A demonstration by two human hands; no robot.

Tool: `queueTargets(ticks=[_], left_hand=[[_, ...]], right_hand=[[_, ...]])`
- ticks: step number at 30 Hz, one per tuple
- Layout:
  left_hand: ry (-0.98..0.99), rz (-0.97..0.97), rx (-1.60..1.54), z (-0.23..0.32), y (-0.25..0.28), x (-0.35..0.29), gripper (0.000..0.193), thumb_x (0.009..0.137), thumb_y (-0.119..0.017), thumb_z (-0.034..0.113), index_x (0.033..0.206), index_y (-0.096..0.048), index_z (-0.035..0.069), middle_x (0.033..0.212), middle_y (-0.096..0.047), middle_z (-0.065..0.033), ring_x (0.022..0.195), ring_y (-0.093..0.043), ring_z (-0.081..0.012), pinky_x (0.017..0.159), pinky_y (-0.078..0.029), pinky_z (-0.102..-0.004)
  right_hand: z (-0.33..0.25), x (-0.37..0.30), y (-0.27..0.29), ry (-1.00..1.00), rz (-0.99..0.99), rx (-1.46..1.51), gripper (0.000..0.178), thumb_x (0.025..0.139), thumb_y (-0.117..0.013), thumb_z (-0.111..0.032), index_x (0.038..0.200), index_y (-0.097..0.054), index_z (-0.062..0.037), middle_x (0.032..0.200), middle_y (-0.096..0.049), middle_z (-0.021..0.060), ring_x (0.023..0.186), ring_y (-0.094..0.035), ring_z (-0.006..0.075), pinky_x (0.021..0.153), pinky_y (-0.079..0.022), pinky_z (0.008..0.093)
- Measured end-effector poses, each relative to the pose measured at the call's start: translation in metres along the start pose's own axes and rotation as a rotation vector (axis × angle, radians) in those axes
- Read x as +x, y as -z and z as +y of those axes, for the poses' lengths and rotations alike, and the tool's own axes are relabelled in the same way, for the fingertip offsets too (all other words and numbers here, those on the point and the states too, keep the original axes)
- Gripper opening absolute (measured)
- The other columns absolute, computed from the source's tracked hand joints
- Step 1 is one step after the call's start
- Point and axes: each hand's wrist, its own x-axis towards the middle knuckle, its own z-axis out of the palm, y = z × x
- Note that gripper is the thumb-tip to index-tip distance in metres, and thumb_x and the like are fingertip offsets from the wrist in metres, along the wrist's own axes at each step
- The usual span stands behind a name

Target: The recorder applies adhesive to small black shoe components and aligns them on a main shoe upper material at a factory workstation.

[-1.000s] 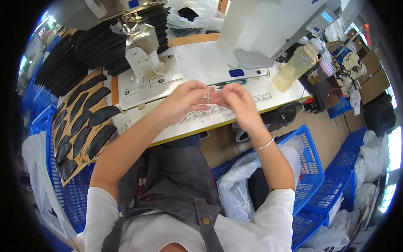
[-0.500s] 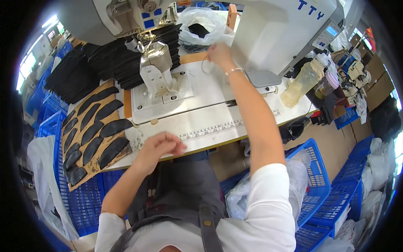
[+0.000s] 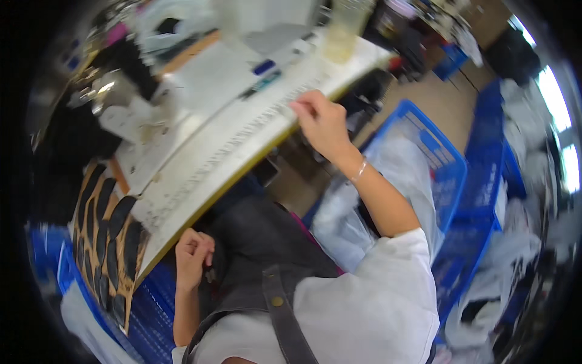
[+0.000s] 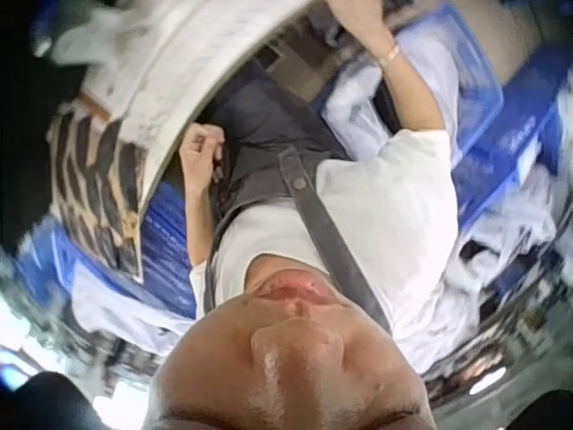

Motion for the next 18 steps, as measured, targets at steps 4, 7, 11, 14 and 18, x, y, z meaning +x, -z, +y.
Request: queueTargets(ticks=[4, 7, 11, 14, 18], left_hand=[[0.057, -0.062, -0.048, -0.028, -0.02, 0.009, 0.02, 0.098, -0.05, 0.015, 0.084, -0.036, 0.009, 0.062, -0.043, -0.001, 0.046, -0.033, -0.0038, 0.039, -0.025, -0.0174], [0.162, -0.082, -0.04, -0.033, -0.037, 0.014, 0.02, 0.097, -0.052, 0.016, 0.083, -0.039, 0.009, 0.059, -0.043, 0.0, 0.046, -0.034, -0.0039, 0.039, -0.025, -0.0172], [0.248, -0.053, 0.138, -0.037, -0.039, 0.015, 0.022, 0.096, -0.055, 0.015, 0.077, -0.046, 0.008, 0.057, -0.045, 0.0004, 0.048, -0.04, -0.0047, 0.043, -0.03, -0.0184], [0.296, -0.02, 0.066, -0.041, -0.047, 0.02, 0.023, 0.095, -0.056, 0.015, 0.075, -0.048, 0.008, 0.058, -0.048, 0.0002, 0.052, -0.045, -0.0059, 0.05, -0.036, -0.0197], [0.362, -0.039, 0.093, -0.045, -0.056, 0.021, 0.021, 0.094, -0.057, 0.015, 0.076, -0.05, 0.008, 0.063, -0.053, -0.0009, 0.056, -0.049, -0.0068, 0.055, -0.04, -0.0208]], right_hand=[[0.135, -0.126, 0.154, -0.359, 0.371, -0.423, 0.026, 0.093, -0.055, -0.024, 0.084, -0.056, 0.0003, 0.063, -0.059, 0.0156, 0.052, -0.056, 0.0275, 0.053, -0.044, 0.0392], [0.186, -0.214, 0.259, -0.848, 0.373, -0.614, 0.033, 0.094, -0.053, -0.027, 0.075, -0.055, -0.0001, 0.067, -0.06, 0.0143, 0.058, -0.057, 0.0191, 0.053, -0.045, 0.0373], [0.197, -0.29, 0.233, -0.968, -0.285, -0.489, 0.057, 0.083, -0.064, -0.047, 0.107, -0.055, 0.004, 0.104, -0.061, 0.0258, 0.089, -0.063, 0.0322, 0.073, -0.049, 0.0411], [0.251, -0.316, 0.218, -1.177, -0.473, -0.349, 0.104, 0.065, -0.075, -0.061, 0.138, -0.038, 0.0019, 0.131, -0.051, 0.0241, 0.117, -0.054, 0.0361, 0.094, -0.046, 0.0403], [0.299, -0.319, 0.215, -1.445, -0.719, -0.341, 0.112, 0.057, -0.08, -0.06, 0.14, -0.037, 0.0015, 0.137, -0.044, 0.0243, 0.125, -0.047, 0.0342, 0.098, -0.043, 0.0418]])
